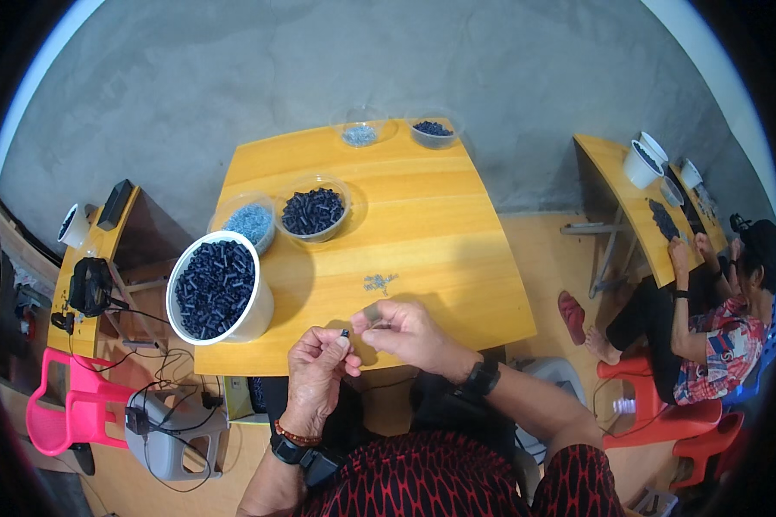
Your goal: Assembling or inspecting small black and gray plastic components on a table.
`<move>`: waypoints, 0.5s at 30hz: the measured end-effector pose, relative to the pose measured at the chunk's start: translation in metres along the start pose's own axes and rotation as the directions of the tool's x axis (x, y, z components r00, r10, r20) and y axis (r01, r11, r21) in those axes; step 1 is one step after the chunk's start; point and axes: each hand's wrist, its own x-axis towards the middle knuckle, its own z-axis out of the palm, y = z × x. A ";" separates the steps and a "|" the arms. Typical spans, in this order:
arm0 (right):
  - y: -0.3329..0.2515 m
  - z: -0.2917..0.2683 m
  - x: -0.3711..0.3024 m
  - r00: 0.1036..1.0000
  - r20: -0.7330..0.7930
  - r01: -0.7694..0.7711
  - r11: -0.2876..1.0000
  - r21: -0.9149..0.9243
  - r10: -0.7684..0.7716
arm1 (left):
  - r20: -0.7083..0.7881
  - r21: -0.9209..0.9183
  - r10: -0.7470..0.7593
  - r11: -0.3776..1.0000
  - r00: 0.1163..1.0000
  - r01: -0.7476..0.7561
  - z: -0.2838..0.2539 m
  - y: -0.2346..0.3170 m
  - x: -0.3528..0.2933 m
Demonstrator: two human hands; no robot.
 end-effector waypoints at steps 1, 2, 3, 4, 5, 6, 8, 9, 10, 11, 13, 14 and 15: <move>0.002 -0.001 -0.002 0.990 -0.036 -0.129 0.974 0.185 0.138 | -0.001 0.000 0.002 1.000 1.000 -0.002 0.000 0.000 0.000; 0.006 -0.001 -0.002 0.990 -0.034 -0.128 0.975 0.184 0.136 | 0.000 -0.027 -0.004 1.000 1.000 0.004 -0.001 0.000 0.000; 0.012 -0.002 -0.003 0.990 -0.055 -0.112 0.958 0.265 0.130 | 0.004 -0.053 -0.014 0.998 1.000 0.014 -0.001 -0.001 0.000; 0.015 -0.003 -0.004 0.989 -0.076 -0.093 0.935 0.343 0.126 | 0.005 -0.053 -0.015 0.998 1.000 0.016 -0.001 -0.002 0.000; 0.015 -0.004 -0.005 0.989 -0.078 -0.093 0.935 0.343 0.127 | -0.001 -0.059 -0.017 0.998 1.000 0.017 -0.001 -0.002 0.000; 0.013 -0.003 -0.006 0.988 -0.068 -0.104 0.924 0.367 0.138 | -0.009 -0.067 -0.017 0.998 1.000 0.016 -0.001 -0.002 0.001; 0.009 -0.002 -0.005 0.987 -0.056 -0.116 0.913 0.391 0.150 | -0.001 -0.050 -0.017 0.999 1.000 0.017 -0.002 -0.002 0.001; 0.006 0.000 -0.003 0.989 -0.074 -0.094 0.929 0.357 0.128 | 0.012 -0.032 -0.017 0.999 1.000 0.017 -0.001 -0.001 0.001; 0.004 0.002 -0.001 0.990 -0.091 -0.071 0.944 0.322 0.106 | 0.014 -0.032 -0.016 0.999 1.000 0.016 -0.001 -0.002 0.002; 0.003 0.004 0.001 0.990 -0.092 -0.070 0.944 0.321 0.104 | 0.015 -0.032 -0.017 0.999 1.000 0.017 -0.001 -0.003 0.002; 0.002 0.010 0.006 0.995 -0.090 -0.002 0.957 0.289 0.030 | 0.010 -0.030 -0.012 0.999 1.000 0.012 0.000 -0.002 0.002; 0.002 0.013 0.008 0.996 -0.086 -0.001 0.957 0.290 0.028 | -0.018 -0.056 -0.008 0.998 1.000 0.007 0.003 -0.001 0.001; 0.003 0.016 0.007 0.994 -0.108 0.029 0.958 0.284 0.002 | -0.047 -0.083 -0.006 0.997 0.999 0.003 0.005 0.000 0.000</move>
